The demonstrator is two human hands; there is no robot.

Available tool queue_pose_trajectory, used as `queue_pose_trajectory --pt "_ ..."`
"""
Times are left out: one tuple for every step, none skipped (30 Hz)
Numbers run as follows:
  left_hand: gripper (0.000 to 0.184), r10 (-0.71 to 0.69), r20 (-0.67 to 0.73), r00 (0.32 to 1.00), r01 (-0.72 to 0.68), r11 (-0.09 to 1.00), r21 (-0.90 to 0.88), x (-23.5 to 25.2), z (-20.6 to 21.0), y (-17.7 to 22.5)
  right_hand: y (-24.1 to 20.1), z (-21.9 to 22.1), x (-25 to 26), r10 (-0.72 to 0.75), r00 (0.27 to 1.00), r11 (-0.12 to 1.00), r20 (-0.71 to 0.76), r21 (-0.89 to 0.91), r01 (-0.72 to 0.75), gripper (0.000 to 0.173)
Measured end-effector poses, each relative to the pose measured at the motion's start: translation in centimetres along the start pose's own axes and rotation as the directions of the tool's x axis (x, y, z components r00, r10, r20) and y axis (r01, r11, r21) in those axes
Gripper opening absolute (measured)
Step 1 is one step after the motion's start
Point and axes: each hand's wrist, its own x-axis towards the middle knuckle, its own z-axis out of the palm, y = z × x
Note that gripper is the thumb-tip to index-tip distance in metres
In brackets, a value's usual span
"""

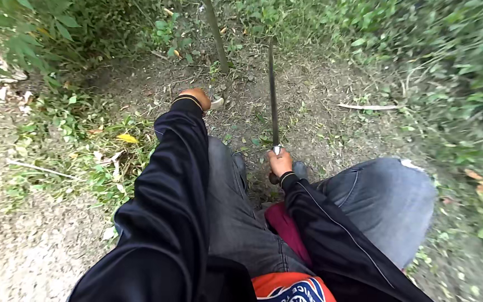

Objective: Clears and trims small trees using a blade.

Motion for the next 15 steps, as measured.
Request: queue_pose_trajectory --pt "0.032 -0.001 0.008 1.0 0.0 1.0 0.015 -0.1 -0.1 0.2 0.1 -0.1 0.2 -0.016 0.999 1.0 -0.031 -0.003 0.016 0.035" --pt "0.032 0.003 0.013 1.0 -0.003 0.999 0.032 -0.2 -0.2 0.5 0.3 -0.2 0.4 -0.023 0.999 1.0 -0.041 -0.014 0.022 0.035" --pt "0.032 0.01 0.022 1.0 -0.011 0.999 0.048 -0.3 -0.3 0.7 0.7 -0.3 0.6 -0.02 0.999 0.999 -0.032 -0.033 0.019 0.036" --pt "0.031 0.019 0.027 0.999 -0.021 0.997 0.07 -0.3 -0.2 0.9 1.1 -0.5 0.7 0.0 1.0 0.998 0.002 -0.064 0.001 0.036" --pt "0.03 0.029 0.026 0.999 -0.031 0.995 0.092 -0.1 -0.1 1.0 1.6 -0.6 0.9 0.038 0.997 0.993 0.067 -0.118 -0.03 0.037" --pt "0.031 0.032 0.028 0.999 -0.035 0.994 0.106 0.0 -0.1 1.1 2.3 -0.6 1.2 0.096 0.984 0.982 0.151 -0.174 -0.069 0.038" --pt "0.032 0.035 0.029 0.999 -0.038 0.993 0.115 -0.1 0.0 1.1 2.7 -0.6 1.3 0.162 0.96 0.97 0.228 -0.217 -0.112 0.04" --pt "0.032 0.041 0.028 0.999 -0.044 0.991 0.125 -0.2 0.0 1.2 3.1 -0.4 1.2 0.209 0.938 0.96 0.275 -0.24 -0.143 0.04" --pt "0.033 0.048 0.025 0.999 -0.051 0.99 0.134 -0.3 -0.1 1.2 3.0 -0.1 0.8 0.229 0.93 0.959 0.287 -0.227 -0.167 0.038" --pt "0.034 0.053 0.021 0.998 -0.055 0.989 0.138 -0.5 -0.2 1.1 2.4 0.2 0.4 0.232 0.931 0.964 0.281 -0.194 -0.181 0.036" --pt "0.035 0.053 0.022 0.998 -0.056 0.99 0.131 -0.5 -0.2 0.9 1.6 0.3 0.0 0.22 0.938 0.971 0.269 -0.153 -0.183 0.035" --pt "0.035 0.051 0.03 0.998 -0.054 0.991 0.12 -0.5 -0.2 0.7 1.0 0.4 -0.3 0.198 0.947 0.978 0.254 -0.119 -0.173 0.034" --pt "0.035 0.046 0.037 0.998 -0.05 0.994 0.101 -0.4 -0.1 0.5 0.4 0.3 -0.5 0.165 0.959 0.984 0.23 -0.106 -0.144 0.035" --pt "0.033 0.036 0.039 0.999 -0.039 0.996 0.074 -0.4 -0.1 0.4 0.0 0.2 -0.7 0.114 0.975 0.989 0.193 -0.118 -0.092 0.036" --pt "0.032 0.025 0.034 0.999 -0.026 0.999 0.048 -0.3 -0.1 0.3 -0.4 0.0 -0.8 0.056 0.987 0.99 0.149 -0.14 -0.035 0.036"
